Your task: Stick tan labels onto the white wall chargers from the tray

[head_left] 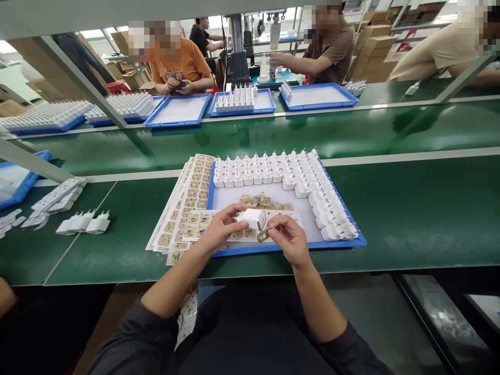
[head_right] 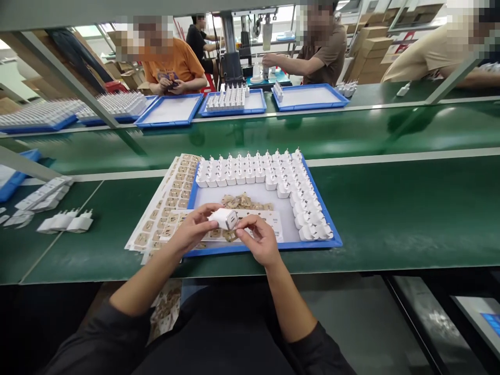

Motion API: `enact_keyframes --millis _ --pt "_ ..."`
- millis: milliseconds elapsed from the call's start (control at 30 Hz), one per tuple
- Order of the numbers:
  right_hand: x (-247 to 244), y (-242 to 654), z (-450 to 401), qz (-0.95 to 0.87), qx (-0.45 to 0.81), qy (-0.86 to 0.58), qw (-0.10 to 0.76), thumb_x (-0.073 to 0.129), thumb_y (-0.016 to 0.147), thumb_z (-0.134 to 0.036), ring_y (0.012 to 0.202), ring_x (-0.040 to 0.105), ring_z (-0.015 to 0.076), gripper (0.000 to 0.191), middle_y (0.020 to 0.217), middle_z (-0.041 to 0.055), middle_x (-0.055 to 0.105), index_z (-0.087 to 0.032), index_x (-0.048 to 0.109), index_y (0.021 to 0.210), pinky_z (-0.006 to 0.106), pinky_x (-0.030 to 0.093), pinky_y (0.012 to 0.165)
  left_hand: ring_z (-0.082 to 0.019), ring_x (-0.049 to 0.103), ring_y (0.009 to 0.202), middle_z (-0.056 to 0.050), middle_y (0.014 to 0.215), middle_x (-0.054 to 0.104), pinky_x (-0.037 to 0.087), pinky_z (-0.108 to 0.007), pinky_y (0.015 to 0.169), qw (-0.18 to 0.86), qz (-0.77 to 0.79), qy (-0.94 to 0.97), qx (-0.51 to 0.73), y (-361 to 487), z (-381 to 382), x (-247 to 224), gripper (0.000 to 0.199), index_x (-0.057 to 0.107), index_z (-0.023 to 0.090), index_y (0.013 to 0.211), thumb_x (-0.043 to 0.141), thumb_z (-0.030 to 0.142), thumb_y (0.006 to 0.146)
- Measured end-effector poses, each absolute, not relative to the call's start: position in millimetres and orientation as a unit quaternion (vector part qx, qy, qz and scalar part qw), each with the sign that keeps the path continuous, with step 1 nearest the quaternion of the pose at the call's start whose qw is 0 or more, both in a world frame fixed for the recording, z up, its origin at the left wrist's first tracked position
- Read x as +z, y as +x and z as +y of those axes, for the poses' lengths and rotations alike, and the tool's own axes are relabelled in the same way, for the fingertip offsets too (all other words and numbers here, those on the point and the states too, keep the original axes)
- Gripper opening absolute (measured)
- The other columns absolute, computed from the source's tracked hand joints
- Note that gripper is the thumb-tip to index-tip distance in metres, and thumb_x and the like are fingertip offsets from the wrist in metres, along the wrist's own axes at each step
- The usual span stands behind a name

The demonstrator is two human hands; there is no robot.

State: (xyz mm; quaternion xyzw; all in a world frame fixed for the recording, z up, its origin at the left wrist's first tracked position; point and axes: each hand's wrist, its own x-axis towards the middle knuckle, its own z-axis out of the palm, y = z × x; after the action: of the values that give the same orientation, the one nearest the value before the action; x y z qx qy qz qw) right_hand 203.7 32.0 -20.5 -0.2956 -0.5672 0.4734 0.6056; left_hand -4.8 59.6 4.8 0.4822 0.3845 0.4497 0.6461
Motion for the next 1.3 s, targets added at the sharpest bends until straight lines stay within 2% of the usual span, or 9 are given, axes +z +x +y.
enact_keyframes --millis 100,267,333,400,467,533,633,800,1300 --pt "-15 193 23 -0.554 0.501 -0.284 0.601 0.071 0.091 -0.029 0.074 0.062 0.0170 0.006 0.081 0.0023 0.064 -0.024 0.068 0.090 0.032 0.053 0.067 -0.021 0.066 0.094 -0.007 0.103 0.070 0.055 -0.031 0.081 0.658 0.371 0.462 0.465 -5 42 -8 0.042 0.074 0.020 0.107 0.088 0.038 0.071" --pt "-16 183 18 -0.523 0.517 -0.305 0.605 0.073 0.090 -0.031 0.074 0.061 0.0163 0.009 0.080 0.0021 0.063 -0.024 0.068 0.088 0.030 0.053 0.066 -0.027 0.060 0.121 -0.011 0.131 0.063 0.054 -0.035 0.095 0.511 0.387 0.583 0.499 -8 28 -21 0.037 0.072 0.025 0.125 0.071 0.035 0.090" --pt "-17 181 18 -0.511 0.513 -0.317 0.612 0.073 0.090 -0.032 0.075 0.061 0.0159 0.010 0.080 0.0017 0.063 -0.024 0.068 0.088 0.029 0.053 0.066 -0.025 0.060 0.121 -0.011 0.130 0.063 0.053 -0.036 0.099 0.455 0.392 0.630 0.493 -11 25 -20 0.046 0.063 0.028 0.138 0.067 0.032 0.092" --pt "-18 180 18 -0.506 0.509 -0.329 0.614 0.073 0.089 -0.033 0.074 0.061 0.0156 0.010 0.081 0.0015 0.064 -0.024 0.068 0.088 0.028 0.052 0.064 -0.023 0.063 0.113 -0.009 0.121 0.065 0.054 -0.037 0.098 0.401 0.401 0.676 0.470 -14 23 -17 0.054 0.058 0.030 0.143 0.070 0.029 0.090" --pt "-17 178 17 -0.511 0.508 -0.341 0.603 0.073 0.089 -0.034 0.074 0.061 0.0158 0.011 0.082 0.0017 0.064 -0.024 0.068 0.088 0.028 0.053 0.064 -0.023 0.064 0.108 -0.009 0.117 0.065 0.055 -0.037 0.095 0.348 0.409 0.713 0.452 -16 22 -13 0.050 0.062 0.030 0.136 0.073 0.026 0.087" --pt "-16 174 15 -0.517 0.508 -0.355 0.591 0.073 0.088 -0.034 0.076 0.062 0.0166 0.012 0.083 0.0022 0.065 -0.024 0.068 0.088 0.030 0.054 0.067 -0.024 0.065 0.109 -0.009 0.117 0.066 0.056 -0.038 0.094 0.318 0.406 0.725 0.457 -15 20 -12 0.038 0.067 0.027 0.123 0.072 0.022 0.085" --pt "-14 167 12 -0.494 0.494 -0.384 0.604 0.072 0.089 -0.036 0.079 0.063 0.0170 0.013 0.084 0.0022 0.065 -0.024 0.067 0.090 0.031 0.055 0.071 -0.025 0.066 0.116 -0.010 0.117 0.070 0.055 -0.040 0.100 0.324 0.405 0.699 0.492 -11 16 -20 0.032 0.063 0.024 0.114 0.073 0.020 0.084" --pt "-10 158 8 -0.455 0.472 -0.412 0.633 0.071 0.090 -0.031 0.081 0.062 0.0156 0.007 0.086 0.0009 0.063 -0.025 0.066 0.091 0.029 0.054 0.074 -0.025 0.067 0.120 -0.012 0.120 0.071 0.052 -0.043 0.106 0.359 0.417 0.652 0.522 -6 11 -35 0.033 0.060 0.022 0.112 0.077 0.024 0.084" --pt "-1 154 6 -0.490 0.430 -0.435 0.622 0.070 0.091 -0.030 0.085 0.063 0.0175 0.006 0.088 0.0023 0.064 -0.024 0.066 0.090 0.032 0.056 0.079 -0.024 0.067 0.117 -0.011 0.118 0.071 0.053 -0.042 0.104 0.354 0.410 0.654 0.528 -4 10 -30 0.032 0.060 0.023 0.111 0.078 0.026 0.085"
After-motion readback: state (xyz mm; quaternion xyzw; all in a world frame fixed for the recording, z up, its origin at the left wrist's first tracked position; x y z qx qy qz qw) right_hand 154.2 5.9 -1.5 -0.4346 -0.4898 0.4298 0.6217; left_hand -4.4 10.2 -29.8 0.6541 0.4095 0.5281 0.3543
